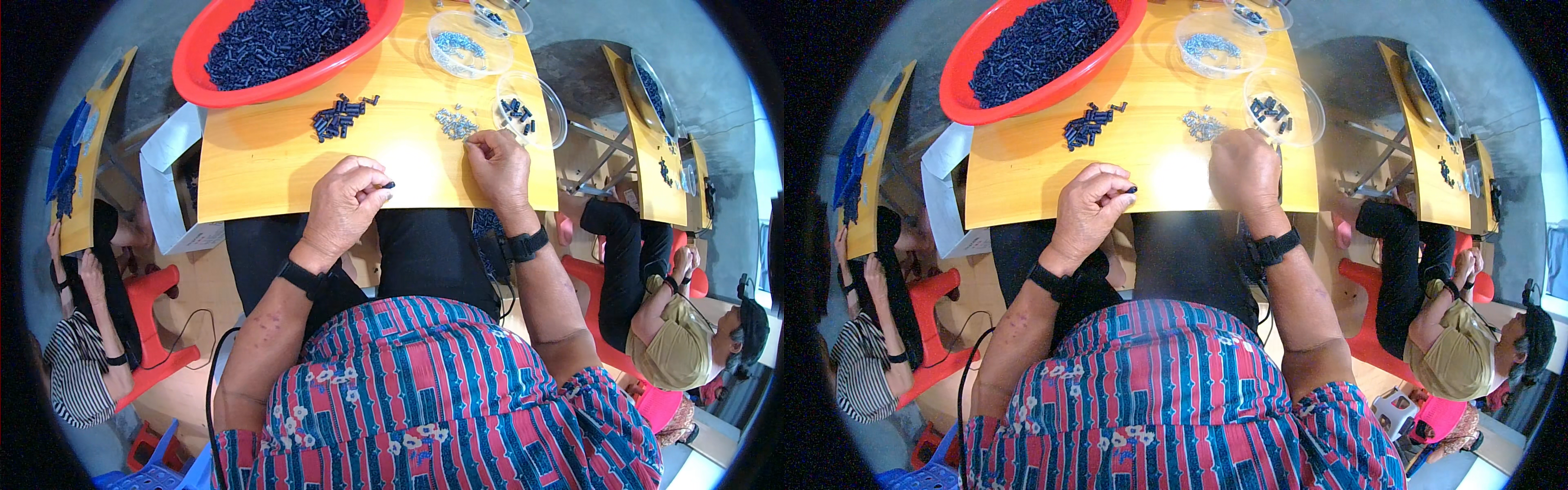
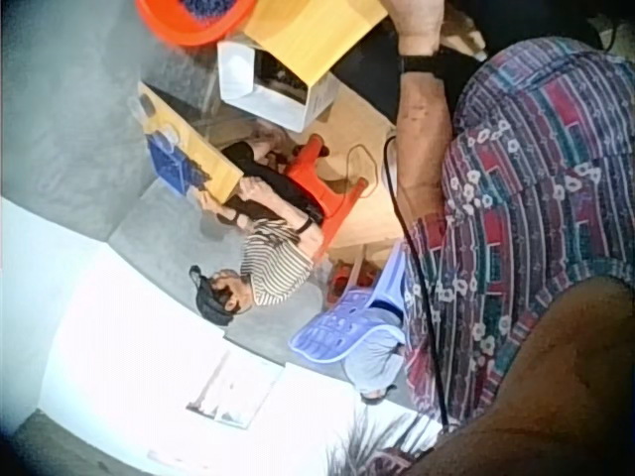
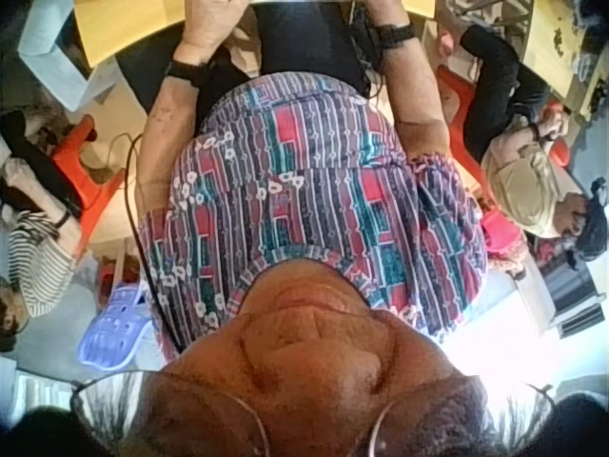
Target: Assembling small blue and white plastic components at a workstation.
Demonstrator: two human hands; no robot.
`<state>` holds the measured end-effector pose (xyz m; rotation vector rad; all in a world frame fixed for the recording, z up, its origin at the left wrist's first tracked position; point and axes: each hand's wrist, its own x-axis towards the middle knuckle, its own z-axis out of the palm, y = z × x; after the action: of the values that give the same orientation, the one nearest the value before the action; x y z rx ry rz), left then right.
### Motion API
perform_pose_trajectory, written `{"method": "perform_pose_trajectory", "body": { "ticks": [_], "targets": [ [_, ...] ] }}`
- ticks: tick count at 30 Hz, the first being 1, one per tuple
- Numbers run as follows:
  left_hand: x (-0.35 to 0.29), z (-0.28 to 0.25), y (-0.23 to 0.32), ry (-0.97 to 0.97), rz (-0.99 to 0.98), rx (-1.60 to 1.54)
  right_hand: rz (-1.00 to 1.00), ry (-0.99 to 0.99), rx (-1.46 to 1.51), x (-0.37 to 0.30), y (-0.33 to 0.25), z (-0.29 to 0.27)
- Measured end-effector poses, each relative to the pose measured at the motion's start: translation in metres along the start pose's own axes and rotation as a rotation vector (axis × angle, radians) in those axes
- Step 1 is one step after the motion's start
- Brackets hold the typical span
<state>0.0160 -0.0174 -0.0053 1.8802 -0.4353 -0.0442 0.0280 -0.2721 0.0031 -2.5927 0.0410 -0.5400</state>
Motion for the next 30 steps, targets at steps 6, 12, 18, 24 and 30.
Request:
{"method": "perform_pose_trajectory", "body": {
  "ticks": [6, 12, 18, 24, 30],
  "targets": [
    [0.0, 0.0, -0.001, -0.001, 0.013, 0.01, -0.03, -0.058, -0.017, -0.005, 0.001, -0.004],
    [0.0, 0.0, 0.0, 0.005, 0.022, 0.006, -0.028, -0.021, 0.03, -0.008, 0.011, -0.003],
    [0.0, 0.0, 0.0, 0.01, 0.023, 0.012, 0.039, -0.047, 0.067, -0.01, 0.015, -0.003],
    [-0.001, 0.001, -0.001, 0.013, 0.027, 0.011, -0.065, -0.063, 0.049, -0.007, 0.008, -0.009],
    [0.0, 0.001, -0.001, 0.02, 0.03, 0.022, -0.097, -0.098, -0.021, -0.006, 0.002, -0.012]
  ]
}}
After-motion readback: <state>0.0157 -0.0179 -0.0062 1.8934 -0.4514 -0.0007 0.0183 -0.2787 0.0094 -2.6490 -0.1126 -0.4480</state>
